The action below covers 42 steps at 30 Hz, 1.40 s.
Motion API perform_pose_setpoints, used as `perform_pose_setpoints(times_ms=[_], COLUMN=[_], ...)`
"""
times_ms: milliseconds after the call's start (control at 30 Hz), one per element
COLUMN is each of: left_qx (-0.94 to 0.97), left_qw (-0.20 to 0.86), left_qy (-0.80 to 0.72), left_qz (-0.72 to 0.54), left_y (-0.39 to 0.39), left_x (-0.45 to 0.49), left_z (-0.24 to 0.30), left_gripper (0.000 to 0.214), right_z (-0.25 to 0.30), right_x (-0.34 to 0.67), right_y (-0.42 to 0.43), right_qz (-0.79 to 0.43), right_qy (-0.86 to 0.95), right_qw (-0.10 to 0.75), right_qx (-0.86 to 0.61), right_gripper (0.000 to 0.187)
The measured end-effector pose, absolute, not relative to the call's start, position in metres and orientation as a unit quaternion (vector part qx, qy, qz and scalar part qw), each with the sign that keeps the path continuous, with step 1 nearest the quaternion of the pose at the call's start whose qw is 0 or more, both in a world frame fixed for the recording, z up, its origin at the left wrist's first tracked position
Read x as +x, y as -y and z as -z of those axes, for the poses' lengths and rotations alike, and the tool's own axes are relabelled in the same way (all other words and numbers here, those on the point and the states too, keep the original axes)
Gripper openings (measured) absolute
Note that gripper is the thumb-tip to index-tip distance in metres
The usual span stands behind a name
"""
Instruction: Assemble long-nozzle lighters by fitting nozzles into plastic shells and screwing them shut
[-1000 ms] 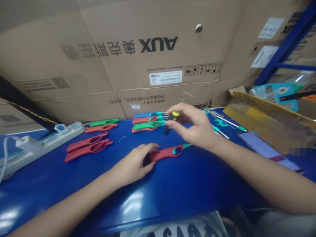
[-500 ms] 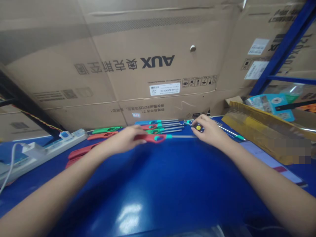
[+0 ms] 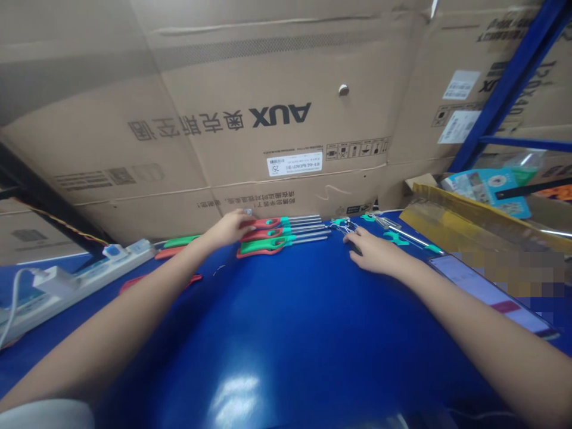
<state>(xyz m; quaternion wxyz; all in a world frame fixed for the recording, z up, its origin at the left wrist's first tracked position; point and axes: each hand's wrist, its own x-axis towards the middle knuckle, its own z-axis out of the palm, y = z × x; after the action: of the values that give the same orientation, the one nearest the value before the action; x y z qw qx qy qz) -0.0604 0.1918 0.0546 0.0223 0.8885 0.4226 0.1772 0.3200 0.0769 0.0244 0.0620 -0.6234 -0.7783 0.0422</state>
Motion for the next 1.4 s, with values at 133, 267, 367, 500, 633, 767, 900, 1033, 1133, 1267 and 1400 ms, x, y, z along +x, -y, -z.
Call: perform_pose_setpoints(times_ms=[133, 267, 367, 500, 633, 767, 900, 1033, 1133, 1267, 1400], left_qx=[0.889, 0.885, 0.882, 0.875, 0.872, 0.869, 0.866, 0.869, 0.872, 0.872, 0.872], left_qw=[0.022, 0.016, 0.008, -0.011, -0.033, -0.048, -0.059, -0.065, -0.071, -0.078, -0.083], left_qy=[-0.414, -0.416, -0.421, -0.434, -0.442, -0.444, -0.446, -0.442, -0.438, -0.441, -0.441], left_qz=[-0.196, -0.208, -0.211, -0.212, -0.208, -0.211, -0.217, -0.214, -0.207, -0.198, -0.194], left_y=[-0.193, -0.192, -0.192, -0.194, -0.195, -0.195, -0.196, -0.197, -0.198, -0.199, -0.199], left_x=[-0.056, -0.054, -0.054, -0.056, -0.057, -0.058, -0.059, -0.059, -0.06, -0.062, -0.063], left_z=[-0.049, -0.046, -0.044, -0.042, -0.038, -0.035, -0.033, -0.032, -0.032, -0.031, -0.03], left_gripper=[0.038, 0.036, 0.034, 0.036, 0.037, 0.038, 0.037, 0.034, 0.034, 0.036, 0.037], right_z=[-0.025, -0.024, -0.024, -0.028, -0.029, -0.024, -0.015, -0.009, -0.008, -0.009, -0.008], right_x=[0.315, 0.312, 0.311, 0.312, 0.312, 0.313, 0.313, 0.308, 0.304, 0.3, 0.3], right_y=[-0.076, -0.076, -0.077, -0.077, -0.077, -0.08, -0.088, -0.093, -0.092, -0.088, -0.085], right_qz=[-0.012, -0.003, -0.007, -0.005, -0.011, -0.028, -0.022, -0.001, 0.016, 0.034, 0.053], right_qy=[0.78, 0.774, 0.767, 0.762, 0.766, 0.777, 0.772, 0.758, 0.749, 0.746, 0.755], right_qw=[0.052, 0.052, 0.063, 0.102, 0.118, 0.105, 0.102, 0.099, 0.097, 0.094, 0.095], right_qx=[-0.624, -0.631, -0.638, -0.639, -0.631, -0.62, -0.627, -0.644, -0.655, -0.658, -0.646], right_gripper=[0.036, 0.038, 0.041, 0.041, 0.034, 0.031, 0.034, 0.037, 0.038, 0.038, 0.039])
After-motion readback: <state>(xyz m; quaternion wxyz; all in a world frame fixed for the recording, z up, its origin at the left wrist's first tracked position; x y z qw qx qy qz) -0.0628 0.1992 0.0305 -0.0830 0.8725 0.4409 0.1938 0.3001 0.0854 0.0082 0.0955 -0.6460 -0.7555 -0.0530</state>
